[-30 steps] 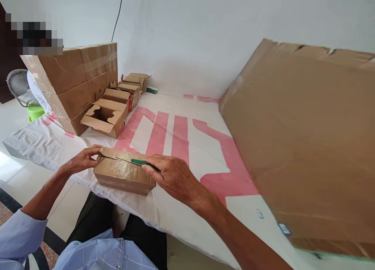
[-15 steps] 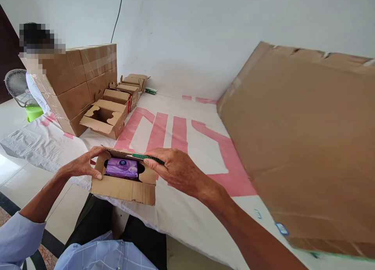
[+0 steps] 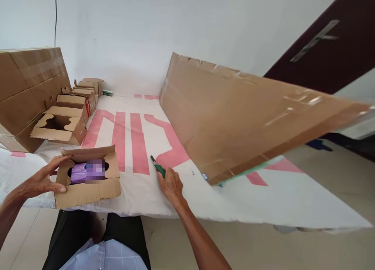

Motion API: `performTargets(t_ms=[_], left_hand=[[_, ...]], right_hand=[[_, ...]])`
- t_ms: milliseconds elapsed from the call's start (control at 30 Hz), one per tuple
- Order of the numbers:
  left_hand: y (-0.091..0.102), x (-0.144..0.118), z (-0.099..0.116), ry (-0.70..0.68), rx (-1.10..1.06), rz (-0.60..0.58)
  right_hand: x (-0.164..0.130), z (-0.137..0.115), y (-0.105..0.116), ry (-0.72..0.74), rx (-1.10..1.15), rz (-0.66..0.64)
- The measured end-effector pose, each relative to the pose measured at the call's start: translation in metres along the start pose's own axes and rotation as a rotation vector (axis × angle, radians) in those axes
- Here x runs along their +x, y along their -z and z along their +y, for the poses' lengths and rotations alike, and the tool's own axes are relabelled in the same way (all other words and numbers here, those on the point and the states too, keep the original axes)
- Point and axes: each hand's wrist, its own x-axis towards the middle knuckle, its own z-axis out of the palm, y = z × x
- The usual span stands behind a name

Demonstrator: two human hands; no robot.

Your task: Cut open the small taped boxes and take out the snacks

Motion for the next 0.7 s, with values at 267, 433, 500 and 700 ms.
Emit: performTargets(t_ms=[267,433,500,700], left_hand=[[-0.001,-0.004,0.011,0.018,0.03,-0.049],[-0.002,-0.004,0.016,0.054,0.049,-0.054],[-0.003,-0.007,0.017,0.051,0.056,-0.039],[0.002,-0.034,0.006,0.118,0.129,0.096]], right_hand=[[0.009,-0.024,-0.009,0.121,0.288,0.096],[0.005,-0.119,0.018,0.322,0.755,-0.199],[0.002,-0.154,0.023,0.391,0.815,-0.298],[0.009,-0.212,0.013,0.488,0.679,-0.426]])
